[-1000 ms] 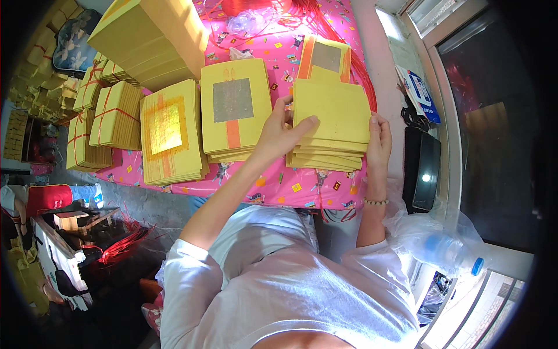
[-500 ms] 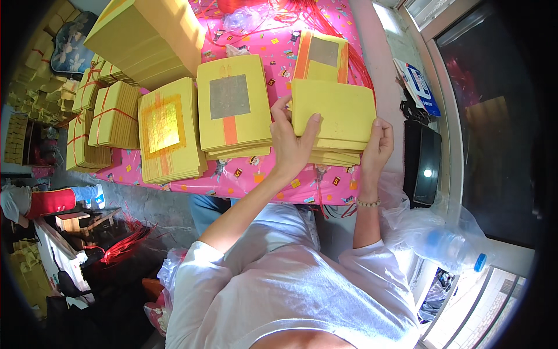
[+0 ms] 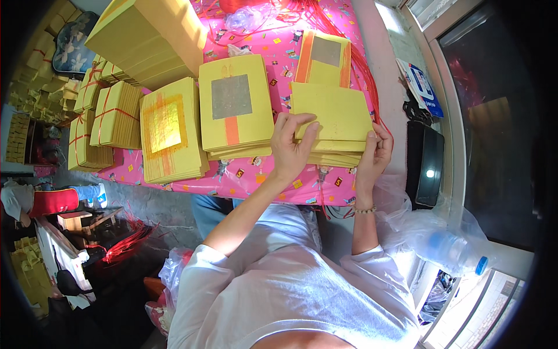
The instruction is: The person repeatedly folds yellow paper sheets with gold and gray printed squares, stacking the folded items into neat piles on a pink patterned tablecloth. The person handles the sheets one by one, folding them in half and placing them into growing stacks.
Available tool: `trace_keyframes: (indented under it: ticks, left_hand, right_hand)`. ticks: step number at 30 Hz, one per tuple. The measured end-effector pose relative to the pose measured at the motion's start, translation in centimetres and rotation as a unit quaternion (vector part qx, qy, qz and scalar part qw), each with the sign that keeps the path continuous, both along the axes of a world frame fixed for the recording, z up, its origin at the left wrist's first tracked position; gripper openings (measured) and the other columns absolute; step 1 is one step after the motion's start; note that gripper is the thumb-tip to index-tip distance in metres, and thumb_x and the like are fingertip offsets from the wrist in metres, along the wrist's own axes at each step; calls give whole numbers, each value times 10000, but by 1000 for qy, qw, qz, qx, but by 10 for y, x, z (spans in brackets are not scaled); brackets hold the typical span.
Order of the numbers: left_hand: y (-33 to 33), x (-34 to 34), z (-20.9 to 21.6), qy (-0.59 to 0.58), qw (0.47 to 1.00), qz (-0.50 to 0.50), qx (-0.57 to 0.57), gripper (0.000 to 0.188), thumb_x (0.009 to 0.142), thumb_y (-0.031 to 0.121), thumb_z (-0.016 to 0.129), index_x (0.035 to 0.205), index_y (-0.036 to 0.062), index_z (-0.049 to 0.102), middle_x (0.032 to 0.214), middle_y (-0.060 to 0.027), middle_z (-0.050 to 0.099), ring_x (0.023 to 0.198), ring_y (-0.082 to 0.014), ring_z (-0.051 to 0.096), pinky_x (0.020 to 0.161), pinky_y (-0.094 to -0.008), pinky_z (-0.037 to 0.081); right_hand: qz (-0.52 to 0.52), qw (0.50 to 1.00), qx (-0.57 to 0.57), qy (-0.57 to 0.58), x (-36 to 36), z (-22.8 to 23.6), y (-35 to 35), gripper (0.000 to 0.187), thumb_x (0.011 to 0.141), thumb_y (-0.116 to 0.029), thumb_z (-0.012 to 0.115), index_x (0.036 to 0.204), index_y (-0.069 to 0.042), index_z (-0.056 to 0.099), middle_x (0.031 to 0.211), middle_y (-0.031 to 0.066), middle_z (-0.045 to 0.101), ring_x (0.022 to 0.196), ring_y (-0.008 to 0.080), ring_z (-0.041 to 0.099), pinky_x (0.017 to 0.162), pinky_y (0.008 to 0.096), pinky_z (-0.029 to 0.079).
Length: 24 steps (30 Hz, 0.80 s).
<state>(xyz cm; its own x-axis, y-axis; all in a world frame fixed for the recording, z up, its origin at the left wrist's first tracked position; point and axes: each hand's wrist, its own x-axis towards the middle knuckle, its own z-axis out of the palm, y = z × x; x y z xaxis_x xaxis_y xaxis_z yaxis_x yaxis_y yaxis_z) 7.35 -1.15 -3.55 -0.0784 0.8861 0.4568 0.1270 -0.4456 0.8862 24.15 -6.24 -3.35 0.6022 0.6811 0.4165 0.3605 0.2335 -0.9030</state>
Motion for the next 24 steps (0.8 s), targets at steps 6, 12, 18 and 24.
trace_keyframes:
  ticks: [6,12,18,24]
  left_hand:
    - [-3,-3,1,38,999,-8,35,196,819,165,739,949,44,656,851,-77,556,740,-216,552,610,-314,445]
    - [-18,-12,4,147,987,-39,-59,277,904,213,634,1125,47,626,1116,-166,517,1044,-293,492,888,-382,420]
    - [-54,-14,18,276,960,16,54,593,888,270,614,1424,109,419,1459,-238,312,1350,-447,240,1091,-569,192]
    - [-52,-7,14,408,903,-120,56,650,868,331,625,1463,209,392,1566,-169,188,1403,-467,157,1100,-622,154]
  right_hand:
    - [7,998,-29,60,7,-9,-11,142,911,-38,592,1046,-7,561,893,21,543,837,91,499,798,239,414]
    - [71,969,-119,202,5,-17,-11,239,938,-87,531,1159,5,522,1104,82,574,1032,151,537,943,301,414]
    - [86,969,-124,196,13,-34,-13,309,957,-99,477,1241,20,509,1187,99,570,1096,163,533,957,305,409]
    - [66,982,-118,130,7,-36,-17,336,948,-80,466,1265,28,499,1211,112,561,1117,186,531,968,323,410]
